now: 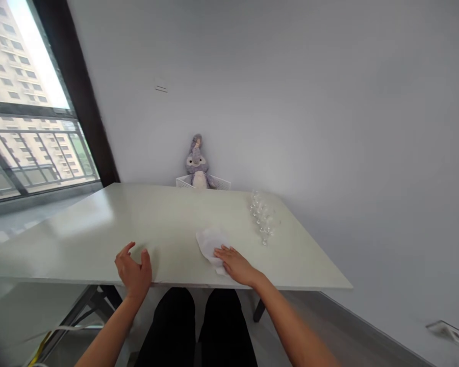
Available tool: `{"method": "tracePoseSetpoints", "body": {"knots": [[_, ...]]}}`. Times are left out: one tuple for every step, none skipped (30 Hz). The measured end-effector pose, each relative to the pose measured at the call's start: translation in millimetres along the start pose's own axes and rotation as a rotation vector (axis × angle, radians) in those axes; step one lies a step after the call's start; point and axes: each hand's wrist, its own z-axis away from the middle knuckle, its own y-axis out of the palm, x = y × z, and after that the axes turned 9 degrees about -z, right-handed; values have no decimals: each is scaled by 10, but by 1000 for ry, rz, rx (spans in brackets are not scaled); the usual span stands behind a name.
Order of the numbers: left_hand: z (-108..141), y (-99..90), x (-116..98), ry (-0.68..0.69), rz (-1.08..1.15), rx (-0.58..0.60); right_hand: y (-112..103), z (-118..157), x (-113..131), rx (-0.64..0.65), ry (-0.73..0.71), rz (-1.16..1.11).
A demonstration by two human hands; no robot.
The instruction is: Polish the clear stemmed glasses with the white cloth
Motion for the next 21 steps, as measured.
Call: {"method": "tracePoseSetpoints", "body": {"knots": [[0,11,-34,28,-17,5,-59,116,-11,-1,-1,-35],[9,29,-92,68,-33,20,-111,207,-7,-6,5,-71],[28,54,-178,121,-41,52,-156,272,8,-18,15,-105],[59,85,-291,181,-40,101,-192,318,28,-47,29,-139],[100,122,-430,254,-19,174,-216,349,48,-93,45,-174],[149,163,-587,339,20,253,-228,372,59,-166,69,-208],[203,206,-754,425,60,352,-231,394,56,-273,101,-240],[258,251,-922,517,114,431,-227,421,35,-410,141,-268],[308,294,-1079,595,172,500,-220,456,-8,-570,190,-292],[351,338,-1219,663,226,568,-215,499,-72,-736,244,-314],[386,379,-1332,729,267,644,-217,548,-155,-892,303,-337],[411,420,-1416,784,301,720,-227,601,-252,-1017,365,-364],[428,458,-1470,836,320,804,-247,651,-355,-1092,429,-402],[440,493,-1493,882,320,885,-276,692,-458,-1110,490,-450],[448,522,-1491,915,303,950,-311,719,-554,-1080,539,-499],[454,543,-1467,934,272,995,-348,729,-637,-1023,570,-541],[459,553,-1428,937,236,1016,-383,719,-705,-960,582,-573],[463,552,-1377,932,207,1025,-416,691,-755,-923,589,-594],[468,539,-1319,916,178,1017,-443,647,-791,-891,586,-607],[473,518,-1258,887,149,993,-467,592,-817,-863,572,-610],[478,493,-1197,846,122,952,-488,532,-838,-840,549,-603]]}}
